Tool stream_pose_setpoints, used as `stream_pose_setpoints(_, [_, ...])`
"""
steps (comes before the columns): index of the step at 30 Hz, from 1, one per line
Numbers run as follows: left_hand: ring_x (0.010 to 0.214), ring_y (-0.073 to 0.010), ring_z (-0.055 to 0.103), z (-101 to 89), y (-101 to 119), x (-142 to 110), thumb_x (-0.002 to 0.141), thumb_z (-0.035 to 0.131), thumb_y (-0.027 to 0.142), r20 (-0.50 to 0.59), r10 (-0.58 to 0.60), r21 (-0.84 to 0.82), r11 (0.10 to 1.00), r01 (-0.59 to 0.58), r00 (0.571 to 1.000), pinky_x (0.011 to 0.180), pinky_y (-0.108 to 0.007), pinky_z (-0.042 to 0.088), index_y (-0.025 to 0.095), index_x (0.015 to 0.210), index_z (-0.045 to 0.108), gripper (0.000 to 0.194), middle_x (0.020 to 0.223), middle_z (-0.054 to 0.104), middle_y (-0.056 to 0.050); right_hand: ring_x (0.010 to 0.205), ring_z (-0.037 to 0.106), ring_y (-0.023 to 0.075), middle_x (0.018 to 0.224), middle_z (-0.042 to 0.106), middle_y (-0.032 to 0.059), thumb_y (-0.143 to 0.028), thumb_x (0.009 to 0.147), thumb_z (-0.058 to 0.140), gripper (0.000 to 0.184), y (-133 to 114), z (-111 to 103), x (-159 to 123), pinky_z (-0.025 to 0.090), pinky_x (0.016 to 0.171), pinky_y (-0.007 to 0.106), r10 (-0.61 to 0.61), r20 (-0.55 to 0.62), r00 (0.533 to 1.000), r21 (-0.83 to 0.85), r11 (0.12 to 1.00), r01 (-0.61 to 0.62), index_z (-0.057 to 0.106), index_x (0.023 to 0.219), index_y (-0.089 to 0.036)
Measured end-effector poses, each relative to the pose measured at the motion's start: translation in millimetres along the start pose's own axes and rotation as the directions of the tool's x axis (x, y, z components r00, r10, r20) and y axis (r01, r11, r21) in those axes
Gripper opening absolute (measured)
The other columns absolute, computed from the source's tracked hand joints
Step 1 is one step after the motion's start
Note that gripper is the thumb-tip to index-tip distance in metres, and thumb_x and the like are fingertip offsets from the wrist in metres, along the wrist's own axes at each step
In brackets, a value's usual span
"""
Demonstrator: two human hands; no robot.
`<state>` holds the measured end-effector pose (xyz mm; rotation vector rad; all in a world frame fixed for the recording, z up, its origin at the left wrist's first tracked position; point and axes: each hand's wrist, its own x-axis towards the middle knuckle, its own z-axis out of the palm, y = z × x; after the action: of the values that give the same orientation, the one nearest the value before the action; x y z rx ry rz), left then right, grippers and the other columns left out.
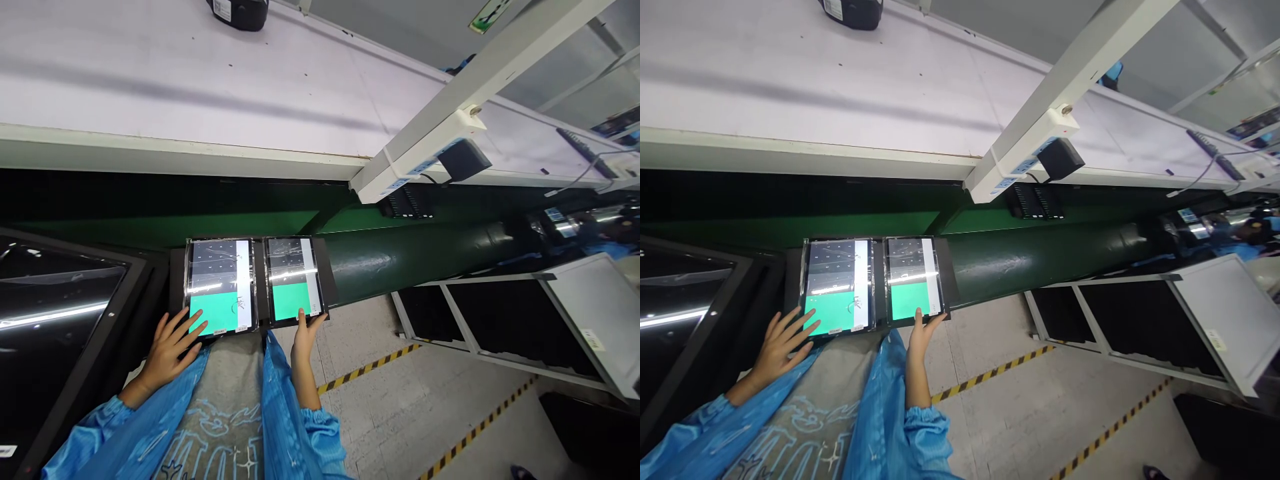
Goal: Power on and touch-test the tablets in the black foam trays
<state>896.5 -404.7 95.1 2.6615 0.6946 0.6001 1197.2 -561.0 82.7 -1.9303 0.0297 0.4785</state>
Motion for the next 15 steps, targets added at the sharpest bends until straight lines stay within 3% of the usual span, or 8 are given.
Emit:
stream_pose_setpoints(6, [0.147, -0.0334, 0.026, 4.7, 2, 6, 0.092, 0.056, 0.030, 0.170, 0.000, 0.004, 1.000, -0.001, 0.985, 0.117, -0.062, 0.021, 0.039, 0.134, 0.060, 0.043, 0.155, 0.042, -0.005, 0.153, 0.012, 0.0267, 0.166, 0.002, 0.0115, -0.068, 0.083, 0.056, 0.111, -1, -2, 0, 0.020, 0.121, 0.050, 0.038, 0.013, 0.999, -0.012, 0.999, -0.038, -0.011, 0.158, -0.021])
stream_pose_setpoints(12, [0.145, -0.0331, 0.031, 5.0, -3, -5, 0.090, 0.058, 0.027, 0.094, -0.071, -0.023, 0.997, 0.073, 0.993, 0.118, -0.063, 0.018, 0.040, 0.126, 0.065, 0.039, 0.149, 0.049, -0.004, 0.153, 0.010, 0.0260, 0.167, 0.000, 0.0092, -0.071, 0.084, 0.052, 0.108, -3, -3, -1, 0.017, 0.122, 0.048, 0.071, 0.009, 0.997, 0.002, 0.997, -0.071, -0.010, 0.158, -0.022])
stream_pose_setpoints(15, [0.145, -0.0334, 0.032, 5.3, -2, -8, 0.090, 0.058, 0.027, 0.046, -0.110, -0.093, 0.989, 0.114, 0.993, 0.118, -0.064, 0.018, 0.039, 0.133, 0.059, 0.045, 0.149, 0.049, -0.005, 0.153, 0.011, 0.0266, 0.166, 0.002, 0.0096, -0.070, 0.083, 0.054, 0.109, -1, -3, 0, 0.017, 0.122, 0.048, 0.080, 0.000, 0.997, 0.053, 0.995, -0.079, -0.008, 0.158, -0.021])
